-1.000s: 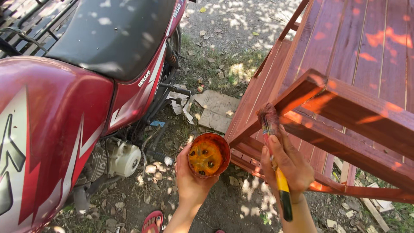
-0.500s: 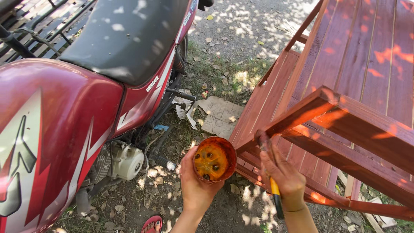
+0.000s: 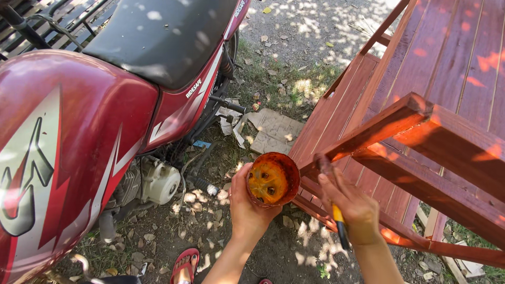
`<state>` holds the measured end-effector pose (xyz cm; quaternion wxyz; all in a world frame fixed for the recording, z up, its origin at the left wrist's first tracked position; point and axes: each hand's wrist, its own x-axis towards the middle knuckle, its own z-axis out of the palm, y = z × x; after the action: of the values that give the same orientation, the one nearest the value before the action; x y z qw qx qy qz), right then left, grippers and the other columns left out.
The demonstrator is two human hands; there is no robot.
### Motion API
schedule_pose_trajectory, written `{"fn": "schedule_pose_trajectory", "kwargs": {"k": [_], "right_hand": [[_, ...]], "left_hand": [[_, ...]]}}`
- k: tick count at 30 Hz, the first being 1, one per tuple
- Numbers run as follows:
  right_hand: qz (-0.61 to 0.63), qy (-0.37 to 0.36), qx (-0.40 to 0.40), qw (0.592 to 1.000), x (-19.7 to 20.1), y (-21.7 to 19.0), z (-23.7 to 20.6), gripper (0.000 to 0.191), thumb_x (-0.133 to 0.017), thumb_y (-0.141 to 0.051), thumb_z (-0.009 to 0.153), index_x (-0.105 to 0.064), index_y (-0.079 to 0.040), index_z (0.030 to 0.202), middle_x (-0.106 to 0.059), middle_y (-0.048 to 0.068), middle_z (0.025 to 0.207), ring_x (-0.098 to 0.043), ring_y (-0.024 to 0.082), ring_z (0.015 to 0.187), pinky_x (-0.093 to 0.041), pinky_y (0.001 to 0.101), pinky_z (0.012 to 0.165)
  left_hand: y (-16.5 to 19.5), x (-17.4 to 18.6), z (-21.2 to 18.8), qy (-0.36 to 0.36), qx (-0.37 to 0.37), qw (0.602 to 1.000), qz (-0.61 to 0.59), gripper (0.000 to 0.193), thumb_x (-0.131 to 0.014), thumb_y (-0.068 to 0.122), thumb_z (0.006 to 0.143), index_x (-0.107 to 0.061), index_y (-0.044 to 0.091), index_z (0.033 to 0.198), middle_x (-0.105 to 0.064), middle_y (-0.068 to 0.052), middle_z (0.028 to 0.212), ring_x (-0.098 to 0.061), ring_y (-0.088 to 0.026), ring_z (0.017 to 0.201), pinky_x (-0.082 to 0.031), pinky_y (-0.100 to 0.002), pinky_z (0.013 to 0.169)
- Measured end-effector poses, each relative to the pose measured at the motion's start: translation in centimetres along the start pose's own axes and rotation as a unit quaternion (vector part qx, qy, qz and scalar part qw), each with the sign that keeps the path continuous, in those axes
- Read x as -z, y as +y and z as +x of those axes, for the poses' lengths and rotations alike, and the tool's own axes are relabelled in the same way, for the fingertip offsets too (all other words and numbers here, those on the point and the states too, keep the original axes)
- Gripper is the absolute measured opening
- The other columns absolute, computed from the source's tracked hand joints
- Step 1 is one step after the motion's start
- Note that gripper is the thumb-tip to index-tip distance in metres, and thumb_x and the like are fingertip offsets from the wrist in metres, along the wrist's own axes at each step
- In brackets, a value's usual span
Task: The person paints a reddish-brown wooden shelf rack outdoors, holding a cup of stain in one hand and brushing the stain onto the frame, rails and slats, working around the piece and turning attention to different sides. At the end they set the brush cup and a bottle on a motorcycle seat.
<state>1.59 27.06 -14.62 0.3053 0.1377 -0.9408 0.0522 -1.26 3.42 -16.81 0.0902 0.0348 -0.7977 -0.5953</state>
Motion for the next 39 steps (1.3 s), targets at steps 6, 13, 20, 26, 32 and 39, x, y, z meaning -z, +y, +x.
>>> {"fn": "schedule_pose_trajectory", "kwargs": {"k": [6, 13, 20, 26, 32, 39], "right_hand": [[-0.002, 0.107, 0.019, 0.994, 2.0, 1.1, -0.7, 0.038, -0.080, -0.006, 0.098, -0.072, -0.018, 0.134, -0.073, 0.023, 0.132, -0.078, 0.030, 0.097, -0.064, 0.0355, 0.082], [0.024, 0.013, 0.034, 0.999, -4.9, 0.4, -3.0, 0.043, -0.082, -0.014, 0.082, -0.075, -0.019, 0.124, -0.073, 0.024, 0.123, -0.078, 0.030, 0.097, -0.064, 0.0360, 0.075], [0.011, -0.075, 0.073, 0.994, -12.5, 0.4, -6.4, 0.046, -0.071, -0.012, 0.084, -0.070, -0.025, 0.128, -0.072, 0.020, 0.122, -0.077, 0.029, 0.097, -0.064, 0.0369, 0.076], [0.038, -0.112, 0.058, 0.991, -10.8, 1.1, -4.4, 0.049, -0.069, -0.009, 0.082, -0.069, -0.022, 0.129, -0.073, 0.018, 0.122, -0.076, 0.029, 0.091, -0.063, 0.0389, 0.072], [0.072, -0.031, 0.057, 0.995, 4.7, 0.2, 3.4, 0.052, -0.079, -0.017, 0.072, -0.072, -0.008, 0.123, -0.070, 0.026, 0.121, -0.074, 0.028, 0.081, -0.061, 0.0387, 0.070], [0.000, 0.161, 0.027, 0.987, 14.6, -1.1, 10.9, 0.032, -0.080, 0.003, 0.088, -0.073, 0.000, 0.119, -0.074, 0.022, 0.113, -0.077, 0.030, 0.093, -0.062, 0.0372, 0.083]], "left_hand": [[-1.3, 0.1, 0.4, 0.017, -0.043, 0.998, 0.039, 0.099, -0.095, 0.007, 0.046, -0.052, 0.011, 0.134, -0.059, -0.011, 0.132, -0.056, -0.035, 0.126, -0.043, -0.046, 0.108], [-2.0, 0.3, 1.0, 0.012, -0.052, 0.997, 0.057, 0.101, -0.095, 0.008, 0.043, -0.051, 0.011, 0.134, -0.060, -0.012, 0.130, -0.057, -0.036, 0.124, -0.043, -0.047, 0.107], [-3.7, 1.3, 1.5, 0.010, -0.048, 0.996, 0.072, 0.102, -0.096, 0.009, 0.044, -0.051, 0.012, 0.136, -0.060, -0.011, 0.132, -0.057, -0.034, 0.124, -0.045, -0.045, 0.107], [-3.2, 1.0, 0.9, 0.015, -0.037, 0.998, 0.044, 0.102, -0.096, 0.009, 0.044, -0.051, 0.012, 0.136, -0.059, -0.010, 0.131, -0.057, -0.034, 0.123, -0.045, -0.045, 0.106], [0.3, -0.1, 0.8, 0.003, -0.052, 0.998, 0.023, 0.099, -0.095, 0.008, 0.045, -0.052, 0.012, 0.133, -0.060, -0.009, 0.131, -0.057, -0.034, 0.123, -0.045, -0.046, 0.104], [5.1, -1.3, 1.0, 0.011, -0.025, 0.999, 0.023, 0.099, -0.099, 0.013, 0.044, -0.053, 0.014, 0.132, -0.059, -0.009, 0.131, -0.056, -0.034, 0.124, -0.043, -0.046, 0.107]]}}
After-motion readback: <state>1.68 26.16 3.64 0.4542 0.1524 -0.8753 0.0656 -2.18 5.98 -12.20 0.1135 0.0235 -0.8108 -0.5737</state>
